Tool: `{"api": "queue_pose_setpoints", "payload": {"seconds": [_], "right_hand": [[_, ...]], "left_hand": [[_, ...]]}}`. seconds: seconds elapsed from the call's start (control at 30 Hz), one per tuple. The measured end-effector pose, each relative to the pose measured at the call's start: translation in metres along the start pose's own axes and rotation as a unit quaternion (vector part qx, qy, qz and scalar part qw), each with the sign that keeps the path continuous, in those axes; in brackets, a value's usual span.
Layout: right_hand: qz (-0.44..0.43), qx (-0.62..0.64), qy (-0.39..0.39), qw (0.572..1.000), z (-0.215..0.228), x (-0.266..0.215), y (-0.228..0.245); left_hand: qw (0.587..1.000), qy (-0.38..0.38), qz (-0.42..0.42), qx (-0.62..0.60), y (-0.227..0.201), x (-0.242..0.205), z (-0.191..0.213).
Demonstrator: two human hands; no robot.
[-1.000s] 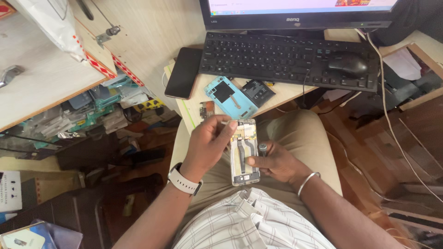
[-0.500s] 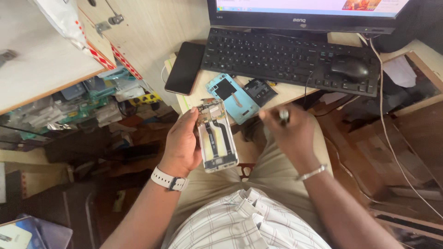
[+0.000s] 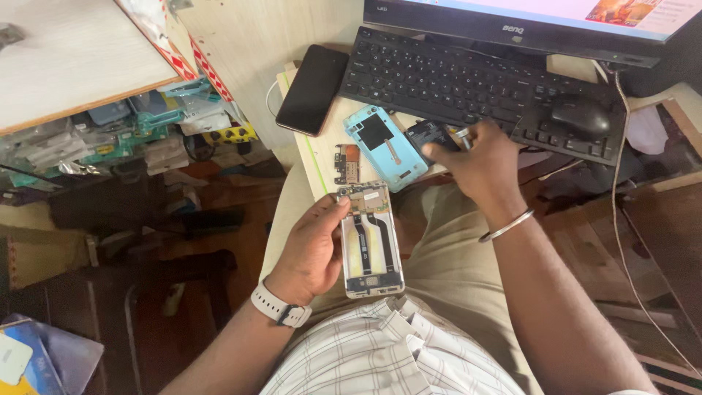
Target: The person holds a disassembled smartphone chassis and uses a screwdriver to tighten screws on the internal components. They manipulate the device in their lap, adjusting the position of the motherboard and other parts while working.
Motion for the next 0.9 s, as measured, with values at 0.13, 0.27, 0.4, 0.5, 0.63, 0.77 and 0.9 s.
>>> {"api": "queue_pose_setpoints", "payload": {"seconds": [0.13, 0.27, 0.4, 0.5, 0.63, 0.77, 0.9], "right_hand": [[-0.038, 0.049, 0.021, 0.998, -0.001, 0.001, -0.006], [-0.067, 0.197, 0.050, 0.977, -0.006, -0.005, -0.015], [-0.165, 0.379, 0.087, 0.907, -0.015, -0.015, -0.032], [-0.172, 0.483, 0.093, 0.854, -0.014, -0.022, -0.043], [-0.166, 0.591, 0.084, 0.785, -0.011, -0.040, -0.046], [-0.136, 0.471, 0.027, 0.871, -0.005, -0.041, -0.036], [-0.112, 0.421, 0.039, 0.899, -0.013, -0.028, -0.021]], "left_hand": [[1.000, 0.004, 0.009, -0.012, 0.011, 0.000, 0.004], [1.000, 0.012, 0.028, -0.002, 0.015, -0.002, 0.000], [0.999, -0.007, 0.041, 0.015, 0.015, -0.008, -0.005], [0.999, -0.006, 0.047, -0.003, 0.018, -0.009, -0.008], [0.999, -0.004, 0.034, -0.001, 0.019, -0.008, -0.003], [0.999, -0.007, 0.042, 0.023, 0.028, -0.001, -0.003], [0.997, 0.001, 0.078, 0.002, 0.035, -0.002, -0.010]]}}
Point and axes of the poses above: each hand's wrist, its own x-axis towards the middle knuckle, its own z-axis out of the back of the hand, y = z × x, the point moved 7 cm from there along x, towards the middle knuckle, and after that the axes turned 14 degrees about y, right-handed, at the moved point
